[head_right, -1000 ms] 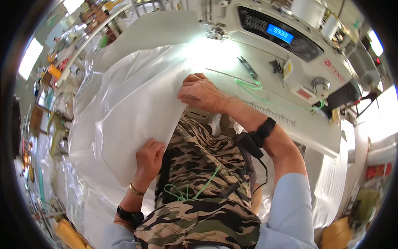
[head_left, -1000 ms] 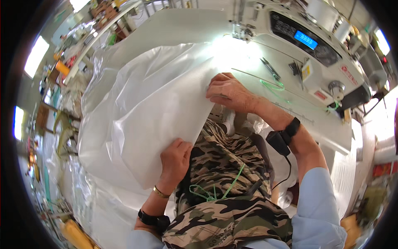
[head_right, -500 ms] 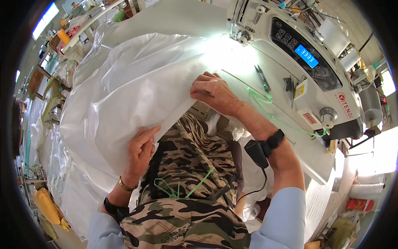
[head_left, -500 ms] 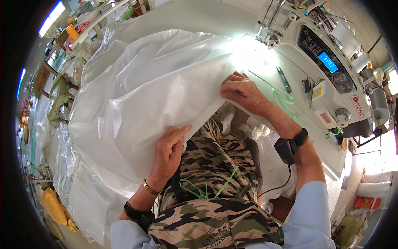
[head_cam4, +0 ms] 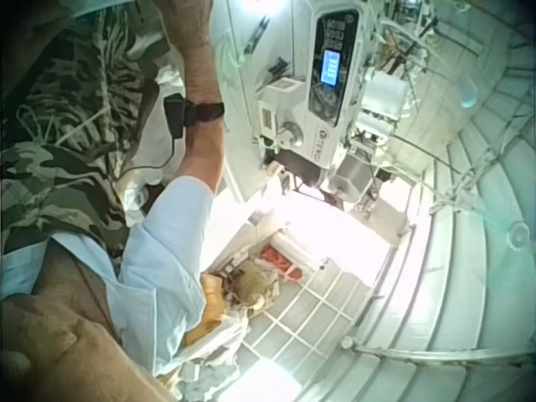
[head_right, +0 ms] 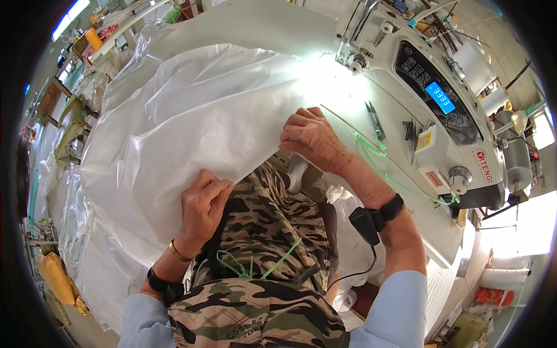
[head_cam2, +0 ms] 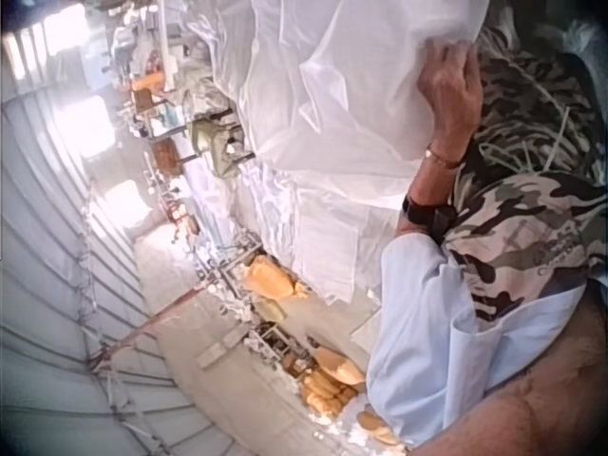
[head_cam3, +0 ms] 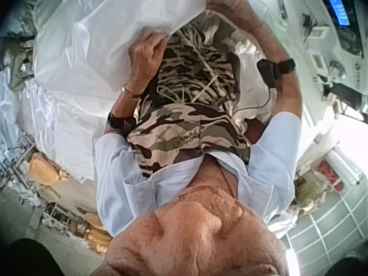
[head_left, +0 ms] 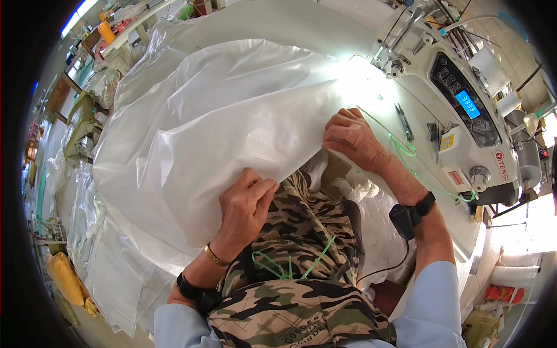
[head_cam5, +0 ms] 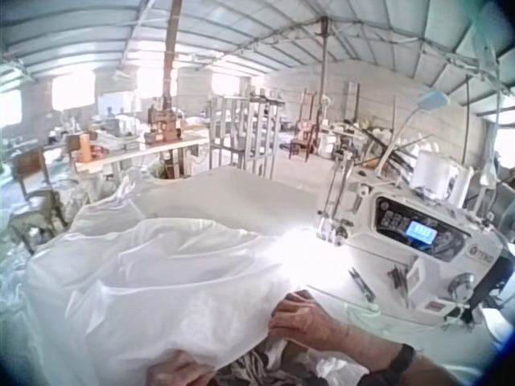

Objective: Sewing large white plastic or fabric sheets together using an industrial sewing machine in a workshop setting.

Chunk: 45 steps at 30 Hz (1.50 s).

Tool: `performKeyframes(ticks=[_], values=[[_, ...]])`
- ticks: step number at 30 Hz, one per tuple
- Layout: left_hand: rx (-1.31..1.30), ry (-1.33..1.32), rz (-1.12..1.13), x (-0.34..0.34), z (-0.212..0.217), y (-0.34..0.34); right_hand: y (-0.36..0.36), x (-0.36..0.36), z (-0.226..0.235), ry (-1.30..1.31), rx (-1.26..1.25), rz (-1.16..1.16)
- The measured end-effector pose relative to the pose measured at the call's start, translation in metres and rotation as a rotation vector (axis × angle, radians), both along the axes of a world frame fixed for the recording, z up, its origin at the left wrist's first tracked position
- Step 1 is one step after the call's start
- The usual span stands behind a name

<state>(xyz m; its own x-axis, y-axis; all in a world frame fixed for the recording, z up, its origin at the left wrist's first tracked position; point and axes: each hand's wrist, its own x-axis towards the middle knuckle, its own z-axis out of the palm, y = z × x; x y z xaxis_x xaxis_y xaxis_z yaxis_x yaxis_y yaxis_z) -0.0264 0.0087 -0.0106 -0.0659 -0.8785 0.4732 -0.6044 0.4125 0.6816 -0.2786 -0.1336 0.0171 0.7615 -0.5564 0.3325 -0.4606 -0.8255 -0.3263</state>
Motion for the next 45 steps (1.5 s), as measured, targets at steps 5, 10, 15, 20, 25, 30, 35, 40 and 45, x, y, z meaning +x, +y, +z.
performKeyframes(ticks=[5,10,15,20,25,30,35,40,45], values=[[-0.077,-0.063,-0.054,0.004,0.008,-0.005,-0.012,-0.003,-0.002,0.010,-0.020,-0.044],[0.057,0.090,-0.059,0.009,0.004,-0.007,-0.028,-0.010,-0.005,-0.020,0.009,-0.061],[0.053,0.034,-0.129,0.016,-0.005,-0.014,-0.046,-0.018,-0.002,0.000,-0.055,-0.075],[0.147,0.069,-0.278,0.024,-0.006,-0.023,-0.060,-0.026,0.000,0.033,-0.064,-0.154],[0.283,0.090,-0.376,0.023,-0.004,-0.025,-0.073,-0.035,-0.001,0.048,-0.103,-0.222],[0.107,-0.006,-0.473,0.003,0.003,-0.027,-0.078,-0.034,-0.004,0.025,-0.158,-0.352],[-0.015,-0.093,-0.533,-0.010,-0.001,-0.036,-0.046,-0.025,-0.019,0.132,-0.320,-0.687],[-0.066,-0.303,-0.562,-0.015,0.002,-0.046,-0.031,-0.025,-0.010,0.181,-0.240,-0.706],[-0.095,-0.321,-0.500,-0.018,0.009,-0.066,-0.032,-0.027,-0.015,0.138,-0.129,-0.680]])
